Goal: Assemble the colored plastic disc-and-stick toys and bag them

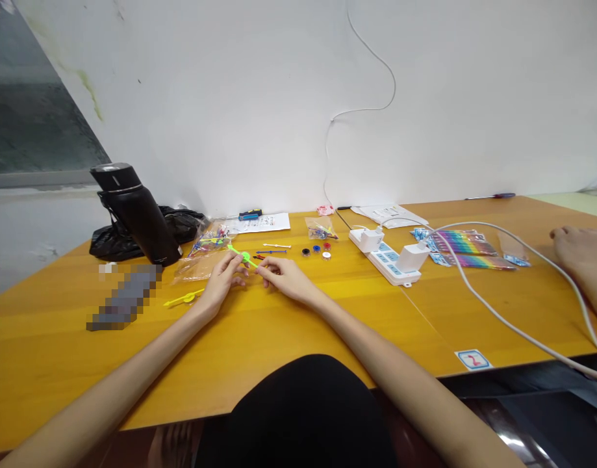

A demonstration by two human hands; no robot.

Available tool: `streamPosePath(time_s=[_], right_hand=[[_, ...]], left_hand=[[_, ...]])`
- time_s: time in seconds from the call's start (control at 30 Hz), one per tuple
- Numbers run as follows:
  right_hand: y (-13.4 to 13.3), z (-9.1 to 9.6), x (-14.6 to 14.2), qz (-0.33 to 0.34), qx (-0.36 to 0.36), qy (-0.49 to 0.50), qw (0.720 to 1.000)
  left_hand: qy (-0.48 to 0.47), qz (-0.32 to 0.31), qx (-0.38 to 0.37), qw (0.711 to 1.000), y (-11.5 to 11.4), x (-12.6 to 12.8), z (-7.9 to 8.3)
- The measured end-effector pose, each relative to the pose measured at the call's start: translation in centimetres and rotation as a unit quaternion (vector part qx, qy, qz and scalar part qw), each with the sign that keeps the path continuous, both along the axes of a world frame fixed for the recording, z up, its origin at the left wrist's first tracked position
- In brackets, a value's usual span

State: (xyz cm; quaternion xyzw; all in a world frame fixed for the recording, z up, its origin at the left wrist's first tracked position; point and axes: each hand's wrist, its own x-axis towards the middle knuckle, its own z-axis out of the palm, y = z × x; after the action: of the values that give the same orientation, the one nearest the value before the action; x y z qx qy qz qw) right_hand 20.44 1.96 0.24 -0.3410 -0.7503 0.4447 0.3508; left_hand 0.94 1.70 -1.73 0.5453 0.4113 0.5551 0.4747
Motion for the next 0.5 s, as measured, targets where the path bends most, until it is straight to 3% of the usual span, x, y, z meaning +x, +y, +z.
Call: streamPosePath(time_s=[0.3, 0.5], right_hand=[[0.14, -0.34, -0.11, 0.000, -0.005, 0.015, 1.000], [0.19, -0.28, -0.14, -0.007, 0.002, 0.021, 1.000]], left_hand=[[0.039, 0.041, 0.029, 0.998, 0.43, -0.31, -0.48], [0.022, 0.031, 0.010, 0.999, 0.53, -0.27, -0.62]])
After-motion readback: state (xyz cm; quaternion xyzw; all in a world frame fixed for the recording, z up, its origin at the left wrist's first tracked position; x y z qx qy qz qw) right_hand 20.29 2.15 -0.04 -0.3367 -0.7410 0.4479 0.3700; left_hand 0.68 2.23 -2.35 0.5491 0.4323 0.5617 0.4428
